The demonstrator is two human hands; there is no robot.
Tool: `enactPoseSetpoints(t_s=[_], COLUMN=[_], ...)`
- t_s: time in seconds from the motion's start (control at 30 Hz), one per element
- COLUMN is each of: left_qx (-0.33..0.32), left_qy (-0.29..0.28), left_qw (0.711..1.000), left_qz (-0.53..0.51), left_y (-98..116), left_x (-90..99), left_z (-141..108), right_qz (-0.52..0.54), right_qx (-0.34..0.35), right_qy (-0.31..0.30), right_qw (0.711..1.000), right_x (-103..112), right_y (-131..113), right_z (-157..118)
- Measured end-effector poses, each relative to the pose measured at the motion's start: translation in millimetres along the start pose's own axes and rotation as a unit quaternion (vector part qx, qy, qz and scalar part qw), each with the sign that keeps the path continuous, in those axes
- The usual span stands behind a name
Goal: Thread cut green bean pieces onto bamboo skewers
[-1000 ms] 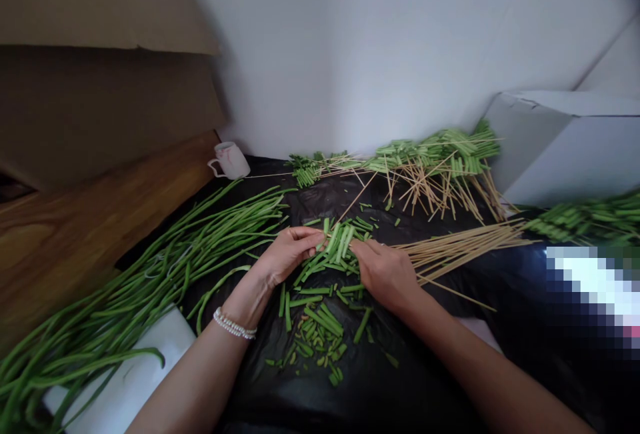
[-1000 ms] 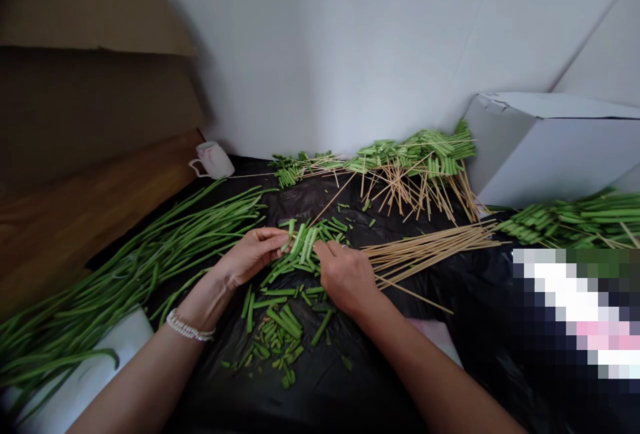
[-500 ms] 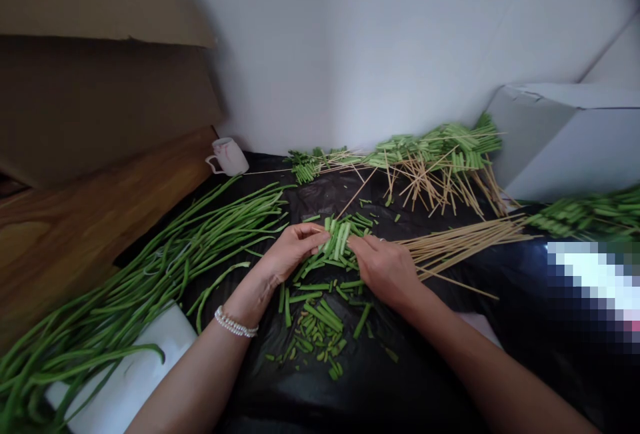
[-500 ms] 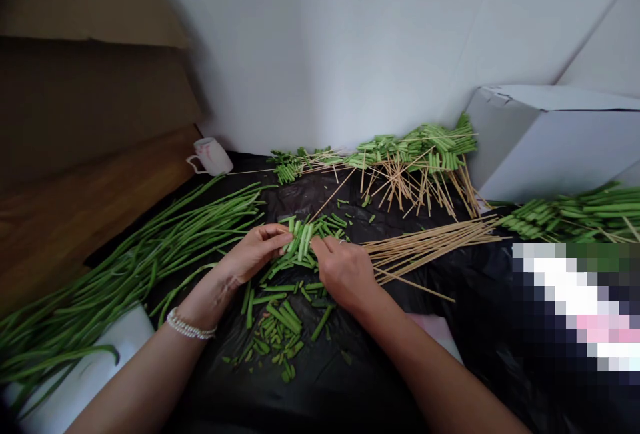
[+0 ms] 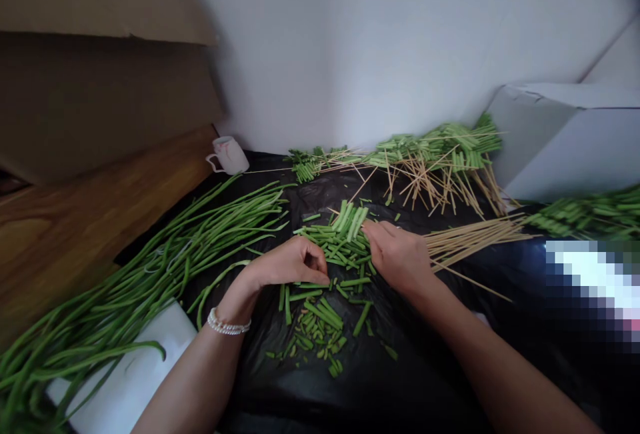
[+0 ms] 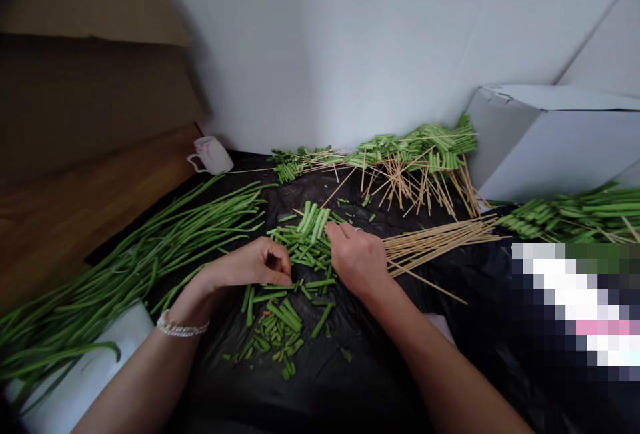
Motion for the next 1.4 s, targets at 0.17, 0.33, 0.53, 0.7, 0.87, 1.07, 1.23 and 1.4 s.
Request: enactPoseSetpoints(t_s=[0.17,0.33,0.53,0.7,0.87,1.07,1.23,1.4], left_qx=[-0.029,-0.049,-0.058,-0.059,-0.049,-0.054,-0.029,-0.006], left_qy=[-0.037,-0.041,-0.039,-0.050,0.097,0.421,0.457,0.452], left_qw=[0.990,0.985,0.987,0.990,0.993,0.888,0.829,0.806], left_qz=[0.130,0.160,0.147,0.121,0.035,-0.179,-0.321,-0.383], left_y=[-0.5,-3.8,-0.8,6.1,5.8,-6.6,-15.8,-22.2], left_x=[1.5,2.9,-0.5,-9.9,6.0,43.2,39.1,32.0], left_z=[-2.9,-3.9,-2.7,-0.1,2.0,-8.4,-6.0,-1.9], right_qz=[-0.006,-0.005,-0.004,0.001,-0.003,-0.006,0.008,0.012], right_qx=[-0.001,-0.008,-0.001,0.005,-0.002,0.000,0.008,0.017], right_qy=[-0.016,-0.035,-0.036,-0.021,-0.006,-0.003,-0.017,-0.028], right_qw=[1.000,0.999,0.999,1.000,1.000,1.000,1.000,0.999], right_x=[-0.7,-0.4,0.2,-0.5,1.4,1.8,-0.8,-2.0], right_y=[-1.1,-2.5,-4.9,-4.2,-2.2,-2.7,-5.4,-9.1], right_z=[-0.4,0.1,-0.2,-1.1,-0.2,-0.8,-3.2,-5.6])
Point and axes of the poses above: each hand's wrist, its own z-axis towards the middle knuckle, its own x-axis out of the back of the hand, y = z × x, the point moved 4 cm from there along z, towards the middle knuckle, and after that the axes turned 15 degrees about -x, right-handed, at the moved point
